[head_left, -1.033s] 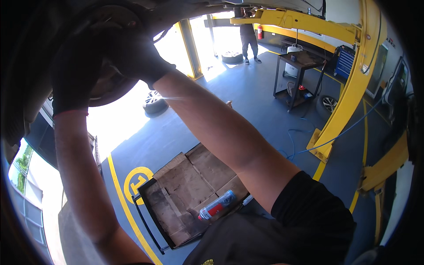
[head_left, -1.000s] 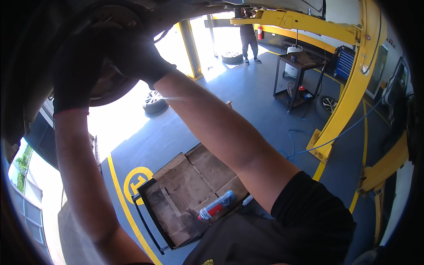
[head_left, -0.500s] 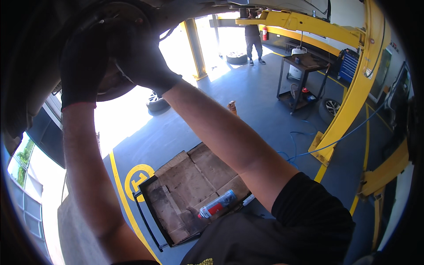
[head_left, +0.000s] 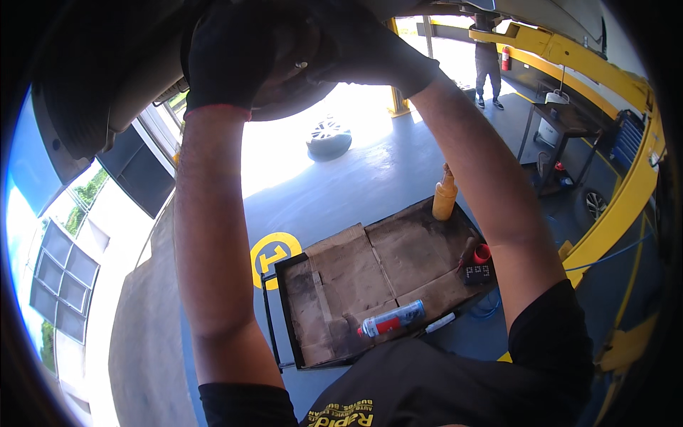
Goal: The person works on a car's brake assembly while it is raised on a lift, handling the brake rotor and caliper with gloved hands. The person then moves around the garage, picks up a spray can, and opens several drawers in a tool chest.
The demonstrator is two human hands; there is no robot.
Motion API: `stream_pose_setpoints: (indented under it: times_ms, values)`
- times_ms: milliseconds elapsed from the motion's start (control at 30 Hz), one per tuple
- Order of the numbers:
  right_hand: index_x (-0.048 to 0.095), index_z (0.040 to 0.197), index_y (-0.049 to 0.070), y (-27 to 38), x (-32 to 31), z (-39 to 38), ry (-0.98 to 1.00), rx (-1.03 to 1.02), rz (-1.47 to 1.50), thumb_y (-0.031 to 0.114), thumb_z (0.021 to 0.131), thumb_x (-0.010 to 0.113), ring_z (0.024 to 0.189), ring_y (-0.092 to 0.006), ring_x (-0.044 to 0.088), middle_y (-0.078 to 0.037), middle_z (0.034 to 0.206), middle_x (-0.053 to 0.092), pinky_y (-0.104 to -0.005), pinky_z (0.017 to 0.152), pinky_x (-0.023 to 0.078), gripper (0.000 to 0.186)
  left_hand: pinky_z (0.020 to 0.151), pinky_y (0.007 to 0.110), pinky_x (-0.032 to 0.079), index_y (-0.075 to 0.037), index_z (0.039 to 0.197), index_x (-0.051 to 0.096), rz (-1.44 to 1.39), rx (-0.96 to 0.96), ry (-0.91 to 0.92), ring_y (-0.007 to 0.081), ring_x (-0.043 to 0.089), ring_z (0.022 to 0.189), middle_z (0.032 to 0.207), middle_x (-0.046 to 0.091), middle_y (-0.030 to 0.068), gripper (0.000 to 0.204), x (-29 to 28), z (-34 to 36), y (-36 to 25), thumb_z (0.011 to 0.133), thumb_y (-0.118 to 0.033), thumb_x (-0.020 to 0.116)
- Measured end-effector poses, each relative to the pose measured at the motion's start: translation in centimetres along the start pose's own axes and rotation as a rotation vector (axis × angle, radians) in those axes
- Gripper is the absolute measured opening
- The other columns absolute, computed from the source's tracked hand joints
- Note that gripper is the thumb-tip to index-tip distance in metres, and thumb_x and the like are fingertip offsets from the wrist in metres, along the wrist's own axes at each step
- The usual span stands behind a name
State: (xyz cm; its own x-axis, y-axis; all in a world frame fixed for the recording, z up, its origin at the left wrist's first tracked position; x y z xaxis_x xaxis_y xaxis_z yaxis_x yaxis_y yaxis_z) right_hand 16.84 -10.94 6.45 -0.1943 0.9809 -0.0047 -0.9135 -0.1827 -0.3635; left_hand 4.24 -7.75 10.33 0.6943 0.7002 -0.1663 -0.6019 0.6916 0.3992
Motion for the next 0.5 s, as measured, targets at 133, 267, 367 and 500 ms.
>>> stream_pose_setpoints:
  times_ms: [133,267,367,500]
  values:
    - [0.05,0.149,0.005,-0.7,0.3,-0.4,0.049,0.046,0.238,0.034,0.096,0.072,0.133,-0.0361,0.056,-0.019,0.143,0.057,-0.0496,0.121,0.037,0.064,0.093,0.042,0.058,-0.01,0.097,0.081,0.37,0.185,0.277,0.03,0.076,0.093,0.098,0.08,0.0117,0.017,3.2,0.6,1.7,0.09,-0.013,0.067]
    - [0.046,0.152,0.005,1.1,-0.1,-0.8,-0.017,-0.044,0.013,0.039,0.091,0.079,0.137,-0.0365,0.053,-0.02,0.152,0.049,-0.0486,0.122,0.037,0.078,0.091,0.042,0.058,-0.012,0.095,0.081,0.29,0.029,0.219,0.0296,0.076,0.094,0.098,0.08,0.0116,0.015,3.9,0.4,3.7,0.088,-0.014,0.068]
    - [0.045,0.152,0.004,0.1,1.2,-2.7,-0.133,0.431,0.475,0.036,0.087,0.083,0.139,-0.0386,0.051,-0.023,0.151,0.049,-0.0511,0.121,0.038,0.082,0.093,0.042,0.057,-0.013,0.095,0.082,0.242,0.284,-0.046,0.0305,0.075,0.1,0.102,0.08,0.0119,0.017,1.8,0.2,0.0,0.088,-0.013,0.067]
    - [0.064,0.133,0.007,1.0,3.4,-4.6,-0.208,0.431,0.359,0.014,0.078,0.082,0.144,-0.0395,0.041,-0.017,0.148,0.052,-0.0488,0.115,0.043,0.058,0.097,0.042,0.056,-0.014,0.101,0.083,-0.076,-0.037,0.017,0.03,0.074,0.105,0.109,0.079,0.0118,0.022,-0.8,0.4,-1.5,0.091,-0.011,0.065]
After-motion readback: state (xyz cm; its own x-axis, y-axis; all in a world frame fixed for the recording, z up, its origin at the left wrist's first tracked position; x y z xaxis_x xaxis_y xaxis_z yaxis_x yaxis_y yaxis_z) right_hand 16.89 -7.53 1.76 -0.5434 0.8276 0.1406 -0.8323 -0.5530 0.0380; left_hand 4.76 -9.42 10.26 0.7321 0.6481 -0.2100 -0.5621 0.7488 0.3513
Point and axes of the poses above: each hand's wrist, its own z-axis towards the middle knuckle, its own x-axis out of the palm, y = z × x, the point moved 7 cm from there along z, towards the middle knuckle
